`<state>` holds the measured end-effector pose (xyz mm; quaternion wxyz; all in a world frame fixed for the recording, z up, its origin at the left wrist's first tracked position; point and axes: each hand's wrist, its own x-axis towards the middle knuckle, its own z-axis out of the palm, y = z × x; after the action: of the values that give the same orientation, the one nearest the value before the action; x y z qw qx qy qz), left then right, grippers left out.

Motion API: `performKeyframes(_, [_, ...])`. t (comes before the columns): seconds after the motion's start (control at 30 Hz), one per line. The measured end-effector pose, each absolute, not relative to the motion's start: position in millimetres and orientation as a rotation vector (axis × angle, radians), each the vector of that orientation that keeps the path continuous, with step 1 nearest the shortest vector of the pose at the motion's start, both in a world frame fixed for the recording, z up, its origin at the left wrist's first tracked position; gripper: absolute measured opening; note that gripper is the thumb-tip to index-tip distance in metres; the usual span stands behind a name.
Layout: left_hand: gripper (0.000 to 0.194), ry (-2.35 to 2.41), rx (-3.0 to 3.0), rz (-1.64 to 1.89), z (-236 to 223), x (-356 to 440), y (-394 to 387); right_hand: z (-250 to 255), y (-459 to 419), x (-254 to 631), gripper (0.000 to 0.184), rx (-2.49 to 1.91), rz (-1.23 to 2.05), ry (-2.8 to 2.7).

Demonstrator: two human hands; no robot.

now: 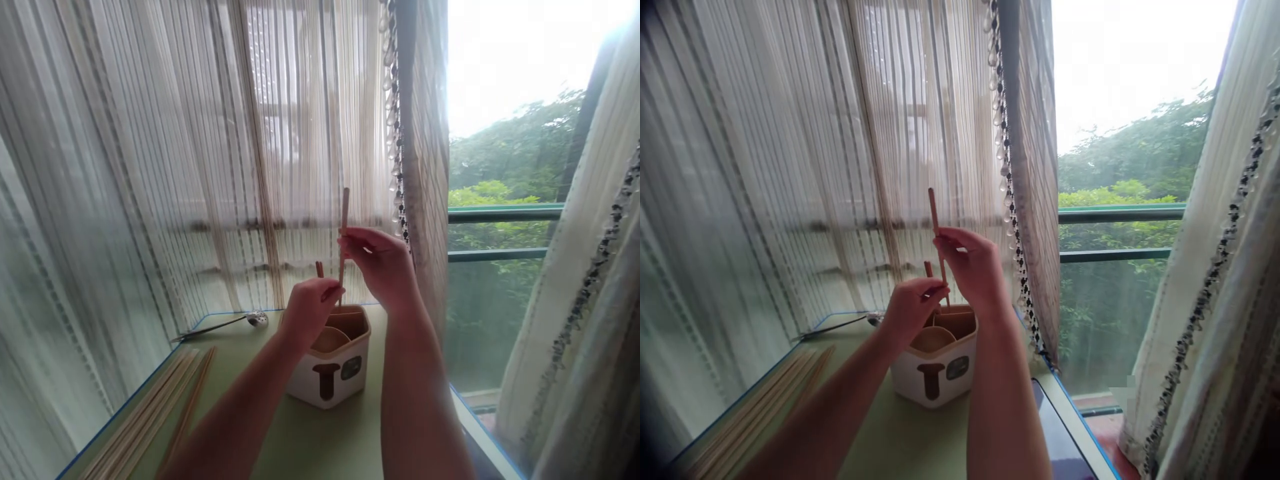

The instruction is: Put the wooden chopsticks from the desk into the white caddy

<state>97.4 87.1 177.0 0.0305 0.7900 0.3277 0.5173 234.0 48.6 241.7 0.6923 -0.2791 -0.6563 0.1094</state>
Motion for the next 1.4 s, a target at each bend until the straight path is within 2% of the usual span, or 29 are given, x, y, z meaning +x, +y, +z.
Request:
performKeyframes(0.1, [0.014, 1.045, 2.353, 1.717, 169.8, 93.7, 89.2, 239.6, 53.9, 232.2, 0.021, -0.536, 0.327, -1.479])
performKeyframes(0.33, [0.013, 1.057, 2.354, 1.727, 163.8, 93.3, 91.7, 235.8, 65.5, 233.3, 0.025, -0.587, 0.389, -1.493])
performKeyframes(0.5, [0.022, 1.259, 1.965, 2.138, 167.5, 83.0, 95.9, 231.6, 76.1, 236.6, 0.028, -0.677, 0.441, -1.452])
performKeyframes(0.57, [0.028, 1.281, 1.843, 2.195, 170.2, 77.0, 101.4, 228.6, 81.8, 237.0, 0.028, -0.711, 0.489, -1.445])
performKeyframes(0.67, [0.034, 1.225, 1.846, 1.915, 172.4, 68.7, 111.2, 223.1, 89.4, 236.9, 0.024, -0.784, 0.55, -1.5])
performKeyframes(0.8, [0.034, 1.113, 1.791, 1.613, 171.0, 62.5, 118.8, 215.0, 97.0, 239.7, 0.014, -0.98, 0.553, -1.636])
performKeyframes(1.07, [0.036, 0.918, 1.564, 1.554, 172.2, 62.9, 117.3, 210.3, 98.7, 240.3, 0.008, -1.415, 0.418, -1.883])
performKeyframes(1.4, [0.029, 0.957, 1.708, 1.485, 168.5, 68.0, 118.0, 202.7, 107.4, 236.5, 0.008, -1.471, 0.527, -1.973])
